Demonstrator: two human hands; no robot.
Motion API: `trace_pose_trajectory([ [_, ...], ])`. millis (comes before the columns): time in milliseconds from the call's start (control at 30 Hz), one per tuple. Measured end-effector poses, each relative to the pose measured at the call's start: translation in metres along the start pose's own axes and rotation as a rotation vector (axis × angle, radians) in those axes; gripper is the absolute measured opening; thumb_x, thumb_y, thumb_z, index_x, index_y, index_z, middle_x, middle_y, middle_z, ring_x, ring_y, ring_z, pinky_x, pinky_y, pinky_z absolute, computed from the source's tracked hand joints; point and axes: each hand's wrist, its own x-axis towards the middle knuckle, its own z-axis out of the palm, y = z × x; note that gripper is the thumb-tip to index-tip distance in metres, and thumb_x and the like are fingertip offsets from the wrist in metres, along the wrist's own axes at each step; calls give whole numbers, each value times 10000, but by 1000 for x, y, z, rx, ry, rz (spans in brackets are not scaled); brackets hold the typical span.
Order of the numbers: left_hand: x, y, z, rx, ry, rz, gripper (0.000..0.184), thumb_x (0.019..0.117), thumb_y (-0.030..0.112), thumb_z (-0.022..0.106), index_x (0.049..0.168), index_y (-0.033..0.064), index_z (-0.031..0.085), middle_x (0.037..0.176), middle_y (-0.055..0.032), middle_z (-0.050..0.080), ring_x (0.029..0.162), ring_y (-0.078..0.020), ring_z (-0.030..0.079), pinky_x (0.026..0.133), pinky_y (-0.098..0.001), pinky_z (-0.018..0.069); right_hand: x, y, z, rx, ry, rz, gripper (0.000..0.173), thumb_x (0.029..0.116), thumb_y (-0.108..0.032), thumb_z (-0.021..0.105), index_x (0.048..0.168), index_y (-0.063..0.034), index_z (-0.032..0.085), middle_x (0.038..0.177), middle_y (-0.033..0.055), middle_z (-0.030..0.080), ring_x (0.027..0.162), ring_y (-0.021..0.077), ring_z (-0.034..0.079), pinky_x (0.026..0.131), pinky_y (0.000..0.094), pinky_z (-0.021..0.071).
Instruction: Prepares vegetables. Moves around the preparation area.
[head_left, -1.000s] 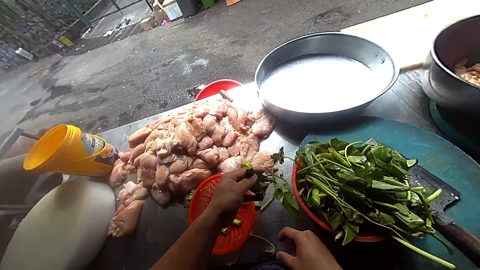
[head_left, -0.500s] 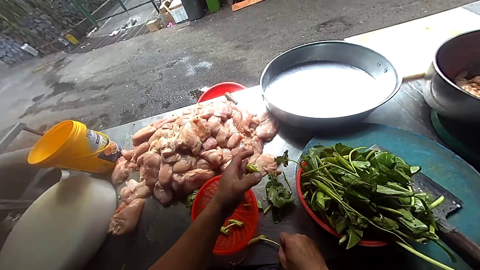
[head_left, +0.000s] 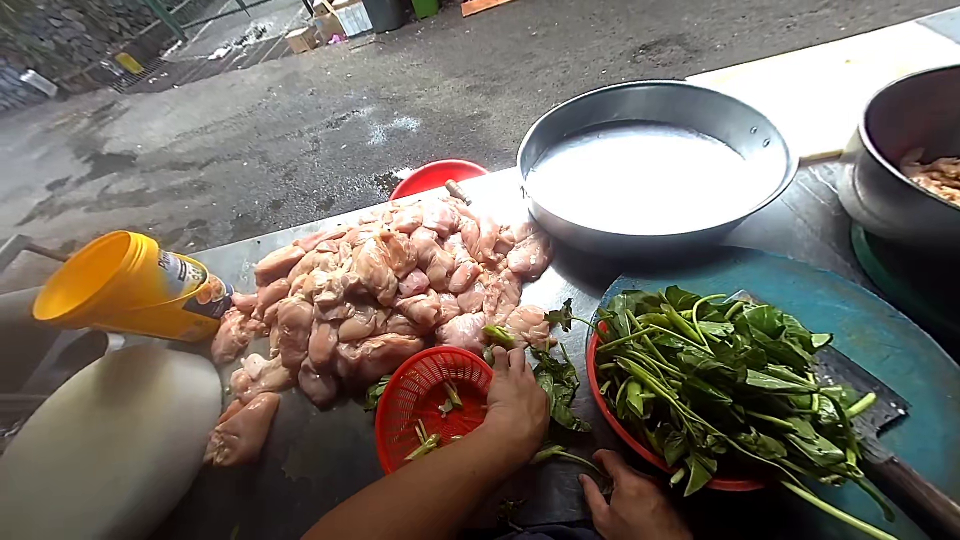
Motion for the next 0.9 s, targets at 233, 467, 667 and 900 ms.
trace_pose_trajectory([
  [233, 0, -10, -24, -178, 110, 0, 211, 979, 165, 554, 1055, 63, 722, 1091, -132, 721, 1203, -368, 594, 1054, -646, 384, -7, 9, 4, 36, 84, -139, 347, 875, -349, 703, 1076, -70, 750, 846, 147, 751, 758, 350, 741, 648, 554, 584],
  [467, -66, -44, -112, -729, 718, 231, 188, 839, 315, 699, 736, 195, 597, 601, 58, 555, 565, -113, 575, 502, -379, 463, -10, 16, 11, 106, 145, -244, 287, 858, -297, 714, 1004, -55, 760, 733, 114, 714, 637, 299, 696, 590, 516, 568],
  [667, -77, -103, -127, -791, 719, 244, 316, 809, 426, 821, 778, 178, 627, 667, 50, 605, 621, -94, 595, 569, -351, 503, -1, 11, 4, 146, 185, -328, 262, 865, -288, 712, 971, -51, 752, 711, 106, 698, 596, 275, 671, 558, 489, 556],
  [900, -61, -122, 27, -323, -258, -262, 665, 827, 541, 774, 1284, 82, 624, 1189, -186, 683, 1144, -399, 653, 904, -660, 528, -7, 23, -1, 201, 9, -211, 366, 931, -329, 665, 1078, -2, 738, 802, 186, 721, 697, 366, 697, 649, 579, 550],
])
